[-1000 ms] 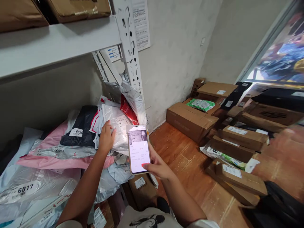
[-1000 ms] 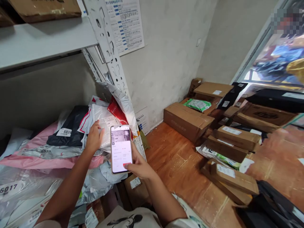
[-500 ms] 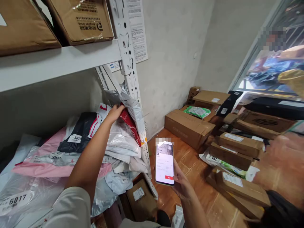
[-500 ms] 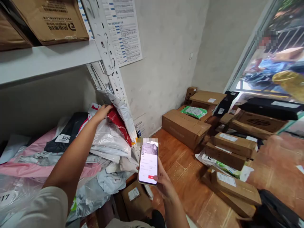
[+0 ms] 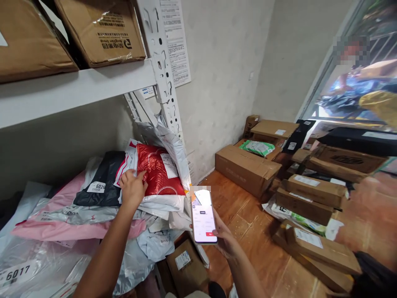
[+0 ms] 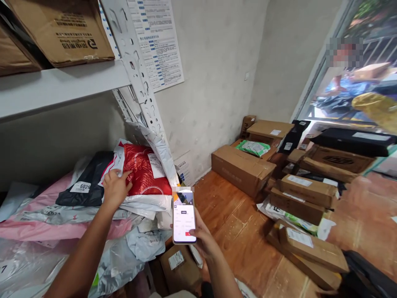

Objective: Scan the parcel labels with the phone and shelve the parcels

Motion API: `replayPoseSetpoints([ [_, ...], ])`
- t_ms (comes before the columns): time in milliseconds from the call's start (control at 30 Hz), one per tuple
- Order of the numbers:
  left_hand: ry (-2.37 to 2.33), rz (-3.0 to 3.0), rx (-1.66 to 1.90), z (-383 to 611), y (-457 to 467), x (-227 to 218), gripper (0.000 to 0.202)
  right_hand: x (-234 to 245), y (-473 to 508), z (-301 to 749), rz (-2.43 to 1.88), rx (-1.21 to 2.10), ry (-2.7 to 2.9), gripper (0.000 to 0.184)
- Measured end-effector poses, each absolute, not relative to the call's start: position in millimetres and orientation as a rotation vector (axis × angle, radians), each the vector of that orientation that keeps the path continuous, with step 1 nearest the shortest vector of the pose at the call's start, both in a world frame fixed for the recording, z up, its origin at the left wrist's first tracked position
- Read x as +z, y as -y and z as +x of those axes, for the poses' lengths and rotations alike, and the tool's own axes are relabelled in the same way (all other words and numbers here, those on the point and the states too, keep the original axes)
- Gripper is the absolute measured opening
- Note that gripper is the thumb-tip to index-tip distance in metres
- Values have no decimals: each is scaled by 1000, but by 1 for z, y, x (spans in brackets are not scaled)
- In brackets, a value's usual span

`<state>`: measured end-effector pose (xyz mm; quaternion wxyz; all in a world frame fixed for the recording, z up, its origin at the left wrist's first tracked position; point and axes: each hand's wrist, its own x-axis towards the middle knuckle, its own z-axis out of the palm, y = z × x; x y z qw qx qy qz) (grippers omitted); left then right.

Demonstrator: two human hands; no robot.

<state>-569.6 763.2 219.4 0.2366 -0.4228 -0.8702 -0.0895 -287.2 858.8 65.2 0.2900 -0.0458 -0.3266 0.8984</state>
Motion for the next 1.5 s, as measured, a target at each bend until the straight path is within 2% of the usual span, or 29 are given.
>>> replayPoseSetpoints([
  [67,2220,-1421,-121,-569,-769,217,48,81,-861,-303,-64,2401,932,87],
  [133,2152,-1717,4,-574,-772,214,61,97,-863,-323,4,2391,980,82],
  [233,2192,-1805,60,-584,-766,209,67,119,-867,-352,88,2377,1029,77],
  [600,2229,-1760,-97,-590,-761,191,52,177,-877,-392,83,2290,1081,59],
  [1167,2200,-1755,-138,-588,-759,188,50,185,-875,-394,69,2263,1157,53],
  [1300,2207,-1753,-160,-588,-759,187,48,183,-876,-394,86,2262,1158,58],
  [1500,2275,-1736,-105,-576,-760,201,46,177,-870,-373,186,2341,1205,91],
])
